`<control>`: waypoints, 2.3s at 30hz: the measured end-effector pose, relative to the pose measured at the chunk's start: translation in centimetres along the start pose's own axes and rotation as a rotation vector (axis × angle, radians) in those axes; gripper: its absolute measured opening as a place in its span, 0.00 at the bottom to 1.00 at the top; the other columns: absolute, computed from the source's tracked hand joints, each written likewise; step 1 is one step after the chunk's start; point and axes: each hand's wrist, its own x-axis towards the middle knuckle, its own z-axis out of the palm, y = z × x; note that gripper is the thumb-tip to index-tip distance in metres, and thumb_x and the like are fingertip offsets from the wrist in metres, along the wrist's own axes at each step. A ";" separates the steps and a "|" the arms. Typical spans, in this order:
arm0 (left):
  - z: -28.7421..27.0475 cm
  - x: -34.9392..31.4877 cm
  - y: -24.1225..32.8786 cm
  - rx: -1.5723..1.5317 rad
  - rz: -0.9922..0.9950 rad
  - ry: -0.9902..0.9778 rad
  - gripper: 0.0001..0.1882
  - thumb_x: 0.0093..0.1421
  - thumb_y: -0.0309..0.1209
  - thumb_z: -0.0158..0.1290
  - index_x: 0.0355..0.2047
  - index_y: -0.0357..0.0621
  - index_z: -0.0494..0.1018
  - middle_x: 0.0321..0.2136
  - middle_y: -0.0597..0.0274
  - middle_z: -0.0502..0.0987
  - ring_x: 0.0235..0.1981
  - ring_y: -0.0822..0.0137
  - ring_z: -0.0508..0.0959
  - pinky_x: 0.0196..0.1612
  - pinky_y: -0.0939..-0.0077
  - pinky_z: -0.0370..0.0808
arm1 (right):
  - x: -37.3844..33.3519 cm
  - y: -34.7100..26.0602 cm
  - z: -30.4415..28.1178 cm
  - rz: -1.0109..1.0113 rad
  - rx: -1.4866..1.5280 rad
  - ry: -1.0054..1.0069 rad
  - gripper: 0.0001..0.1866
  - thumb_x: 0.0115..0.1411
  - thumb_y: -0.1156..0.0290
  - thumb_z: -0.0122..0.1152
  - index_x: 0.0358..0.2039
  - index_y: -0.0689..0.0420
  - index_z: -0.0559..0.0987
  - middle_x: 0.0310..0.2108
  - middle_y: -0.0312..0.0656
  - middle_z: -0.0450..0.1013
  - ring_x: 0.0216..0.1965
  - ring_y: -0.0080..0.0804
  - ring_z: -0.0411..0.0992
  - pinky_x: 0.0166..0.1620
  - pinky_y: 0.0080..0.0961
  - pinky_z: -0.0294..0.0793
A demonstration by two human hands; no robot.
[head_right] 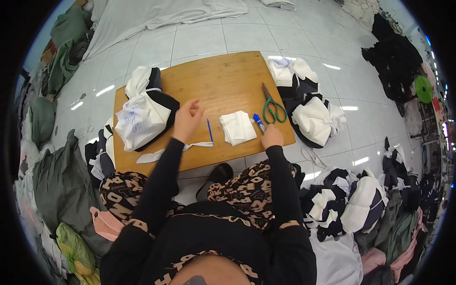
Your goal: Labeling textile pieces with a marker and organizing them on a workspace in a garment factory.
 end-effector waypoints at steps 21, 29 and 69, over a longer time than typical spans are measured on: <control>11.2 -7.5 -3.9 0.429 0.687 -0.311 0.22 0.48 0.34 0.56 0.45 0.46 0.69 0.48 0.52 0.67 0.48 0.49 0.67 0.50 0.62 0.66 | -3.5 -5.8 0.9 -0.404 0.857 0.085 0.10 0.60 0.72 0.54 0.43 0.57 0.71 0.35 0.45 0.75 0.40 0.35 0.73 0.48 0.25 0.67; 11.6 -5.5 -6.4 0.355 0.754 -0.223 0.12 0.50 0.27 0.52 0.37 0.40 0.69 0.39 0.56 0.70 0.41 0.56 0.71 0.43 0.67 0.71 | -1.4 -4.6 2.7 -0.667 0.484 0.114 0.13 0.54 0.73 0.56 0.41 0.54 0.71 0.40 0.46 0.70 0.43 0.48 0.69 0.58 0.57 0.51; 3.1 -6.1 -4.8 -1.189 -0.641 -0.282 0.25 0.65 0.50 0.39 0.26 0.42 0.71 0.19 0.66 0.70 0.15 0.75 0.68 0.15 0.80 0.61 | -2.0 -7.7 -0.3 -0.248 1.747 -0.151 0.13 0.57 0.74 0.59 0.41 0.63 0.71 0.32 0.43 0.73 0.35 0.33 0.76 0.42 0.27 0.75</control>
